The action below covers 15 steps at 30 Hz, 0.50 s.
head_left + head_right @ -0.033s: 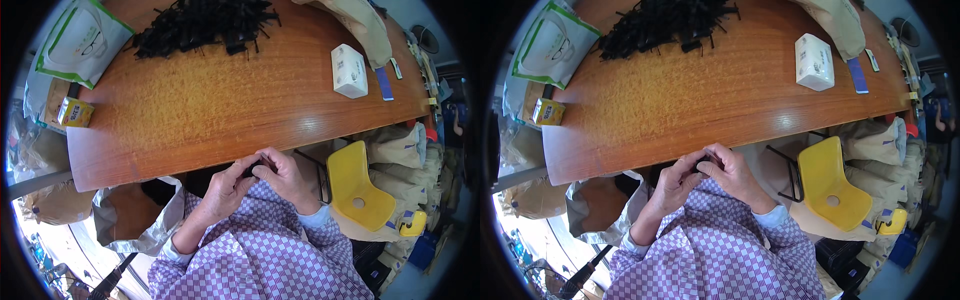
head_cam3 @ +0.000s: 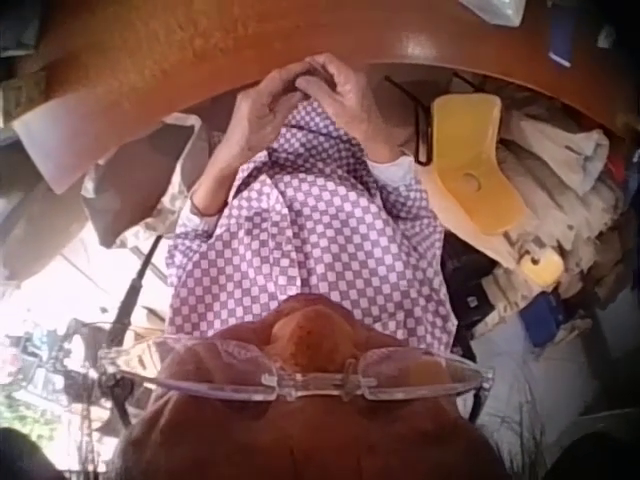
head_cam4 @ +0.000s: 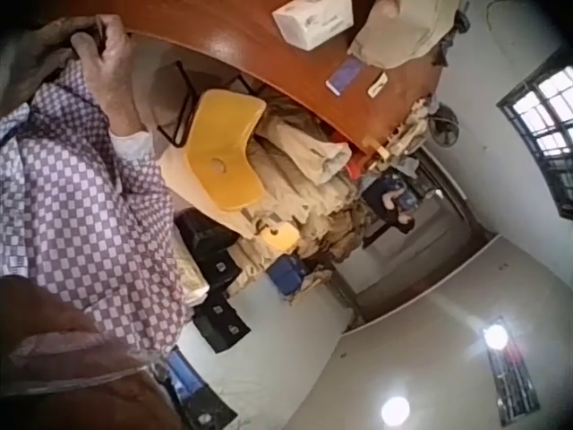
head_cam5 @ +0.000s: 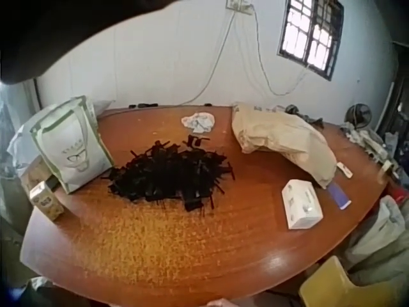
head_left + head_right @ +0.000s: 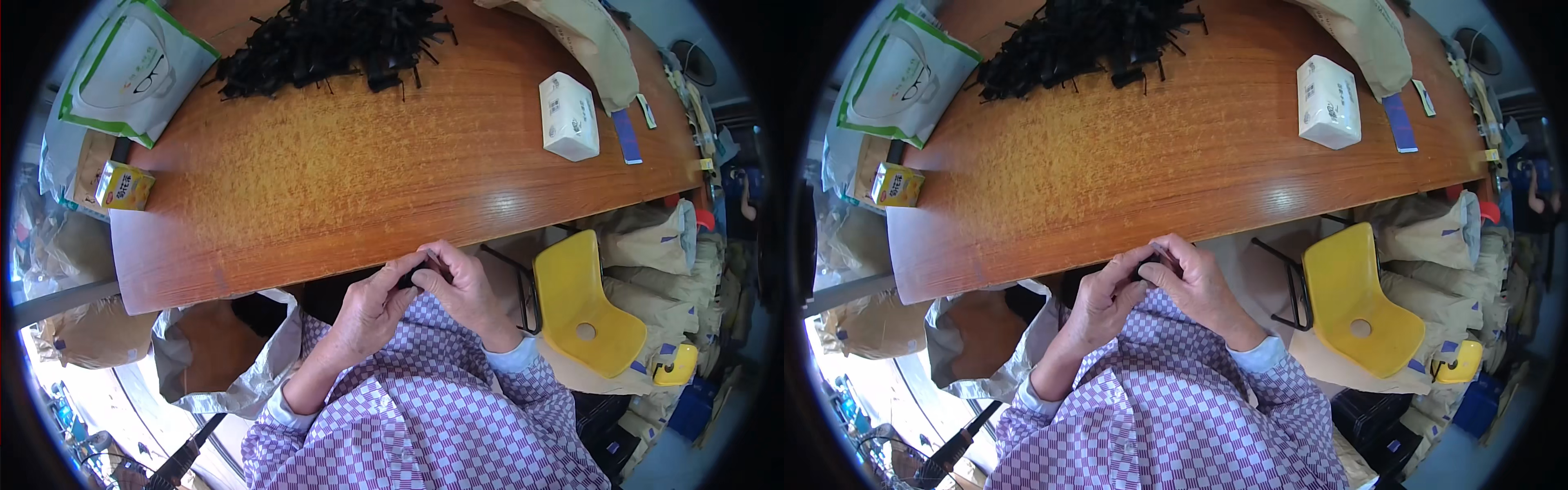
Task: Assembling small black plastic components by hand at a workstation.
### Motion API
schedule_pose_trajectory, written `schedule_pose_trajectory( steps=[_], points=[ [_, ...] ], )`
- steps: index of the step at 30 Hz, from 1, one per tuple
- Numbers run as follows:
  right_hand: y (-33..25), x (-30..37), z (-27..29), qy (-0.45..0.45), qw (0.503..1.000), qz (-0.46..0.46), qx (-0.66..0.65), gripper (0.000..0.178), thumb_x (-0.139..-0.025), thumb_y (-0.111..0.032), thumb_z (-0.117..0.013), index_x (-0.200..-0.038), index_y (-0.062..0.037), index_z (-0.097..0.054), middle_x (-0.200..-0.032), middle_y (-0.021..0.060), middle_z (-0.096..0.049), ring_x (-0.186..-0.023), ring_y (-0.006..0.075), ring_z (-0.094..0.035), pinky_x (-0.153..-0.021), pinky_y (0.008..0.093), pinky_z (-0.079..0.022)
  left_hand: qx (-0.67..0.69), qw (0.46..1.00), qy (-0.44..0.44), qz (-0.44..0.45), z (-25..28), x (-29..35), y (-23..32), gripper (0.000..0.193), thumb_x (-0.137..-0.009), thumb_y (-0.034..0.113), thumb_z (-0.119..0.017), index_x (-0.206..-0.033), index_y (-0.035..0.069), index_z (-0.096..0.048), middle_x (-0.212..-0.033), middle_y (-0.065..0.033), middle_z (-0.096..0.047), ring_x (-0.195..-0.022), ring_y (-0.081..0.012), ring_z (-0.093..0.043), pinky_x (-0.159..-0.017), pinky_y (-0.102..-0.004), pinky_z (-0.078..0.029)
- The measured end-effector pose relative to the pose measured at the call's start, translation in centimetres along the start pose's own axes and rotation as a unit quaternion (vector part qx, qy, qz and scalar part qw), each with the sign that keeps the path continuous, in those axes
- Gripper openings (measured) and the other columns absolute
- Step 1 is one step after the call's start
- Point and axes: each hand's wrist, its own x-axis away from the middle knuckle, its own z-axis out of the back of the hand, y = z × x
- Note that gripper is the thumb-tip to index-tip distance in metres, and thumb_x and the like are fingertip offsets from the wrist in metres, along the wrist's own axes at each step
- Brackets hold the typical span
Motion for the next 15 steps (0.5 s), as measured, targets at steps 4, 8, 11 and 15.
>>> schedule_pose_trajectory(
  steps=[4,8,11,15],
  points=[
    [-0.1,-0.2,0.0,0.055,0.998,0.033,0.004,0.018,-0.089,-0.008,-0.059,-0.105,0.001,-0.054,-0.079,-0.0033,-0.053,-0.068,0.0026,-0.046,-0.058,0.0176,-0.039,-0.069,0.997,0.018,-0.008,-0.7,-1.0,0.1,0.037,-0.087,0.0,-0.056,-0.124,0.001,-0.05,-0.101,-0.0193,-0.064,-0.09,-0.024,-0.066,-0.075,-0.0309,-0.052],
    [-1.4,0.4,-0.1,0.041,0.982,-0.048,-0.176,0.038,-0.098,-0.03,-0.046,-0.12,0.0003,-0.051,-0.06,-0.0061,-0.042,-0.048,0.0015,-0.034,-0.042,0.0172,-0.025,-0.038,0.997,0.06,-0.028,-1.2,-0.9,0.3,0.037,-0.087,-0.001,-0.056,-0.124,0.001,-0.05,-0.099,-0.0184,-0.064,-0.089,-0.0238,-0.066,-0.075,-0.0296,-0.052],
    [-2.3,0.7,-0.4,0.016,0.977,-0.066,-0.202,0.047,-0.099,-0.036,-0.041,-0.128,0.0006,-0.044,-0.056,-0.006,-0.038,-0.046,0.0024,-0.033,-0.041,0.0182,-0.024,0.07,0.994,0.086,0.017,-1.4,-1.1,-0.1,0.036,-0.093,-0.001,-0.048,-0.128,0.0,-0.047,-0.105,-0.0093,-0.061,-0.093,-0.0105,-0.058,-0.079,-0.0221,-0.049],
    [-2.1,0.8,-0.9,0.003,0.967,-0.091,-0.237,0.047,-0.099,-0.032,-0.04,-0.134,-0.0005,-0.037,-0.061,-0.0053,-0.038,-0.047,0.0025,-0.032,-0.04,0.0181,-0.024,0.043,0.995,0.08,0.032,-1.4,-0.9,-0.2,0.036,-0.093,-0.002,-0.046,-0.129,0.0,-0.047,-0.107,-0.0087,-0.061,-0.095,-0.0111,-0.057,-0.082,-0.0234,-0.048]
  ],
)
